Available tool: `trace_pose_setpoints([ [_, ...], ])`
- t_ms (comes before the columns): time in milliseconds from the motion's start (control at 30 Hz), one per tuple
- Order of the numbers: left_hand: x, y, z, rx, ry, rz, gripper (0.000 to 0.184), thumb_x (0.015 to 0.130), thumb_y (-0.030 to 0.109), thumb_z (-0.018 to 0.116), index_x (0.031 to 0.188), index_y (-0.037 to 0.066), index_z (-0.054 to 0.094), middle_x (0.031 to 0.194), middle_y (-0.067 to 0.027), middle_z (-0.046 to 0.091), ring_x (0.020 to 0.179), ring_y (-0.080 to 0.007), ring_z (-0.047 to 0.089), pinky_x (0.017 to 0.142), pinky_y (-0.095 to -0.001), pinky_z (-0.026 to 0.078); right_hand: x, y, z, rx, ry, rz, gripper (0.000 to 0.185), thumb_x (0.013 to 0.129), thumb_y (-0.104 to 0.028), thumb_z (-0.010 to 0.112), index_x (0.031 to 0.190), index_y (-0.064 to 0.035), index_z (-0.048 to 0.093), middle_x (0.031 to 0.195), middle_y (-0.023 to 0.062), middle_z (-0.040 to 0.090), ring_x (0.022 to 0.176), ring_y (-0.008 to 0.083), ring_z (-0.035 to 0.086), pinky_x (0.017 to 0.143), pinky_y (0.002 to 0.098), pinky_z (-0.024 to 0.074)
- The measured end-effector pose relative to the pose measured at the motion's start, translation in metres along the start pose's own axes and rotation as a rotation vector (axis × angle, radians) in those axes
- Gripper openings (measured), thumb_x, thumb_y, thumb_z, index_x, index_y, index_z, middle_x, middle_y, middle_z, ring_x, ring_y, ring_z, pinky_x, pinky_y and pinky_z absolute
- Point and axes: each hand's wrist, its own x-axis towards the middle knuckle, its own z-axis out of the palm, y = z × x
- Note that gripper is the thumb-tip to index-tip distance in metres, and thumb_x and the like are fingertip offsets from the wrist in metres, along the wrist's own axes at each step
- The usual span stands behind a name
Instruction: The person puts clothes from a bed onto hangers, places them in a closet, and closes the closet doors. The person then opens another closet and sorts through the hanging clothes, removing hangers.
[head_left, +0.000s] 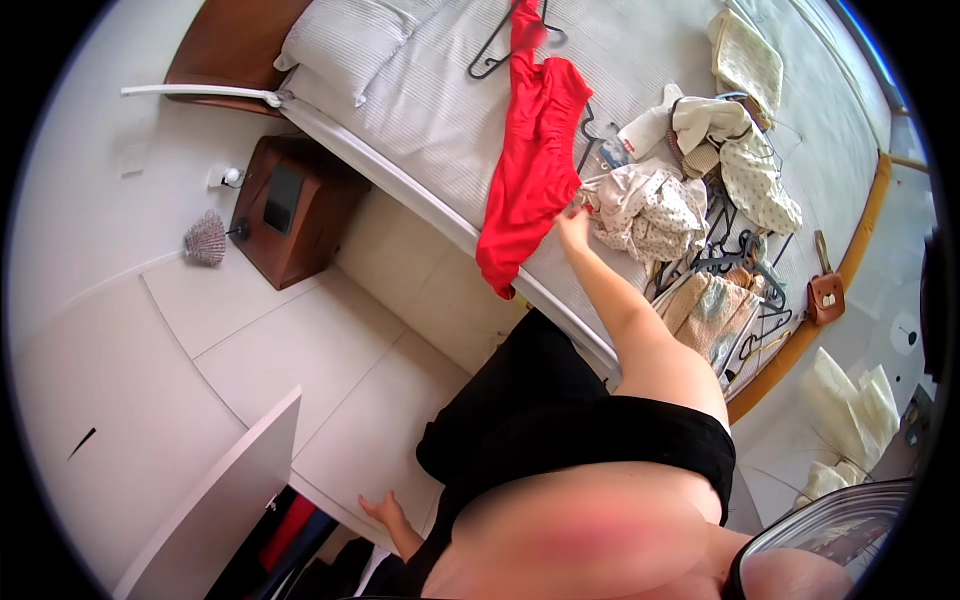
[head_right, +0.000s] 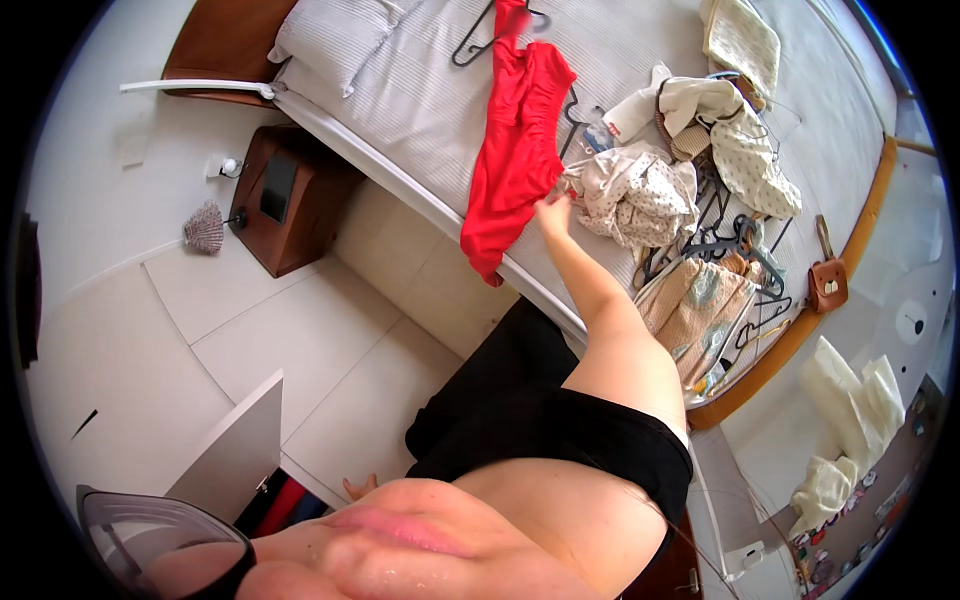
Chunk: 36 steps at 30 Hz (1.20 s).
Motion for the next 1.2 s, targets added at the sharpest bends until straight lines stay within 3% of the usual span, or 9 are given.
trace_pose_setpoints([
  [100,-0.006,-0.002,0.000,0.106,-0.005,-0.010,0.092,0.062,0.007,0.074,0.142,-0.003,0.030,0.142,-0.0270,0.035,0.132,-0.0405,0.035,0.111,-0.0440,0.029,0.050,-0.019,-0.014,0.048,0.079,-0.110,0.062,0.070,-0.024,0.073,0.117,0.0094,0.051,0.108,0.0228,0.061,0.102,0.0312,0.059,0.088,0.0367,0.0470],
  [167,-0.006,-0.005,0.002,0.125,0.000,-0.016,0.092,0.062,0.009,0.075,0.142,-0.003,0.031,0.142,-0.0267,0.035,0.132,-0.0409,0.035,0.111,-0.0445,0.028,0.148,0.047,0.034,0.154,-0.029,0.039,0.055,0.075,-0.017,0.072,0.119,0.0093,0.052,0.103,0.0205,0.064,0.085,0.0269,0.065,0.077,0.0353,0.0518],
  [333,-0.005,-0.018,0.011,0.060,-0.030,-0.001,0.091,0.063,0.011,0.077,0.142,-0.002,0.032,0.142,-0.0254,0.037,0.132,-0.0400,0.035,0.111,-0.0451,0.029,0.124,-0.032,0.018,0.503,-0.365,0.333,0.044,0.078,-0.015,0.072,0.113,0.0061,0.054,0.100,0.0176,0.065,0.081,0.0272,0.066,0.067,0.0380,0.0542],
  [467,-0.002,-0.028,0.016,0.001,-0.022,0.015,0.091,0.063,0.012,0.077,0.141,0.000,0.032,0.140,-0.0254,0.038,0.132,-0.0402,0.034,0.110,-0.0460,0.029,0.061,-0.118,-0.035,0.683,-0.116,0.342,0.037,0.081,-0.013,0.069,0.114,-0.0015,0.056,0.102,0.0127,0.065,0.085,0.0234,0.065,0.071,0.0356,0.0534],
  [567,-0.004,-0.029,0.020,-0.031,-0.024,0.035,0.091,0.063,0.013,0.078,0.141,0.000,0.033,0.139,-0.0257,0.039,0.132,-0.0408,0.034,0.111,-0.0475,0.028,0.067,-0.119,-0.070,0.636,0.243,-0.095,0.027,0.085,-0.016,0.067,0.106,-0.0012,0.058,0.094,0.0105,0.064,0.079,0.0194,0.060,0.074,0.0329,0.0495],
  [700,-0.008,-0.023,0.035,-0.073,-0.045,0.056,0.090,0.064,0.015,0.078,0.141,0.001,0.032,0.140,-0.0267,0.037,0.132,-0.0420,0.033,0.111,-0.0493,0.027,-0.017,-0.196,-0.168,0.714,0.316,-0.536,0.014,0.090,-0.017,0.064,0.092,-0.0048,0.058,0.084,0.0005,0.057,0.076,0.0112,0.050,0.071,0.0258,0.0422],
  [1033,-0.007,0.063,0.038,-0.268,-0.072,0.271,0.083,0.075,0.014,0.069,0.145,0.005,0.026,0.148,-0.0287,0.024,0.138,-0.0426,0.024,0.113,-0.0485,0.024,-0.182,-0.424,-0.346,0.163,0.609,-1.041,0.031,0.088,-0.022,0.068,0.109,0.0001,0.062,0.096,0.0100,0.066,0.087,0.0185,0.061,0.079,0.0281,0.0481],
  [1100,-0.017,0.079,0.029,-0.354,-0.087,0.297,0.083,0.075,0.014,0.069,0.145,0.005,0.026,0.148,-0.0281,0.023,0.139,-0.0419,0.023,0.113,-0.0476,0.024,-0.216,-0.453,-0.367,0.385,0.497,-1.165,0.030,0.089,-0.022,0.068,0.110,-0.0007,0.064,0.100,0.0095,0.068,0.091,0.0162,0.063,0.082,0.0277,0.0497],
  [1200,-0.012,0.098,0.031,-0.483,-0.068,0.339,0.082,0.076,0.014,0.067,0.145,0.005,0.025,0.149,-0.0271,0.022,0.140,-0.0410,0.021,0.113,-0.0467,0.023,-0.260,-0.485,-0.408,-0.040,0.775,-1.270,0.038,0.089,-0.033,0.066,0.117,-0.0081,0.066,0.110,0.0098,0.069,0.099,0.0211,0.065,0.086,0.0305,0.0509],
])
